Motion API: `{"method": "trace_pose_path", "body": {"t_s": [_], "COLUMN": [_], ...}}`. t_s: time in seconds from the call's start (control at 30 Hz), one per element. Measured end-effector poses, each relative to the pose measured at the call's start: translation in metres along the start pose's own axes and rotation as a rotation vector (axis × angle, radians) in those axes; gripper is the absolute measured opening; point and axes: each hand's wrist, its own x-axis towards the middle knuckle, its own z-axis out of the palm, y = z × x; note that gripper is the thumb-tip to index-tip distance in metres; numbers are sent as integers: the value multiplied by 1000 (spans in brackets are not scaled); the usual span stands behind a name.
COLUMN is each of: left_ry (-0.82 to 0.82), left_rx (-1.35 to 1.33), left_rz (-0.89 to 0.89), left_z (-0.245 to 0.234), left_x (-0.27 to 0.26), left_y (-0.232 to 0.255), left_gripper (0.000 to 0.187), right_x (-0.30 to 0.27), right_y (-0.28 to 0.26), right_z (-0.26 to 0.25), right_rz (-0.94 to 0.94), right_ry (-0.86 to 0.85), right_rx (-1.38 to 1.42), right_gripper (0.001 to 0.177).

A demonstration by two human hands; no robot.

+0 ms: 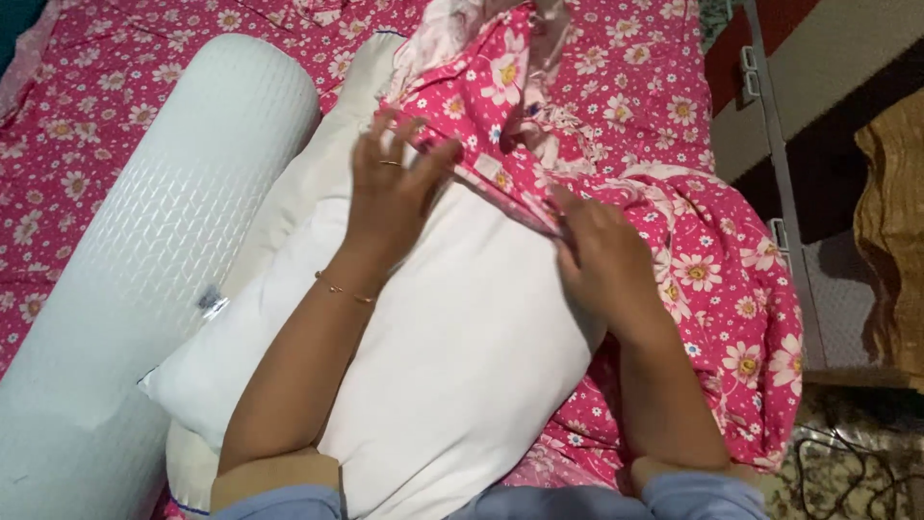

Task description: The person is putting a fresh floral pillowcase onto a white pillow on a bed.

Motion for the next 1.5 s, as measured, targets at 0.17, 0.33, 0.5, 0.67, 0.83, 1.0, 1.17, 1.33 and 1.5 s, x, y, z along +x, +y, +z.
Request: {"method": "trace_pose_path", "body": {"t_s": [0.17, 0.33, 0.5, 0.67, 0.83, 1.0, 1.17, 1.33, 1.5], "left_ry": [-266, -444, -547, -340, -123, 19, 105, 42, -104], "left_rx": [-396, -432, -356, -341, -236, -91, 141, 118, 16], "left_rz": [95, 340, 407, 339, 277, 235, 185, 194, 94], "left_z": [-1, -7, 18, 13, -38, -66, -44, -14, -47], "left_x": [-9, -10, -29, -17, 23, 34, 34, 21, 14], "left_y": [53, 98, 95, 93, 79, 60, 34, 59, 92], "left_gripper": [40, 73, 54, 18, 19, 15, 20, 26, 21], "right_x": [-38, -48, -55, -60, -54, -43, -52, -43, -43], "right_y": [76, 100, 111, 114, 110, 103, 51, 42, 58], "right_z": [32, 40, 36, 42, 54, 48, 32, 43, 53], "right_rz": [162, 275, 333, 313, 141, 130, 177, 142, 299], "right_ry": [272, 375, 336, 387, 492, 588, 405, 507, 487], "right_rx": [-280, -272, -102, 176, -17, -204, 465, 797, 1065], "right_gripper": [52, 39, 39, 29, 28, 32, 25, 27, 27]}}
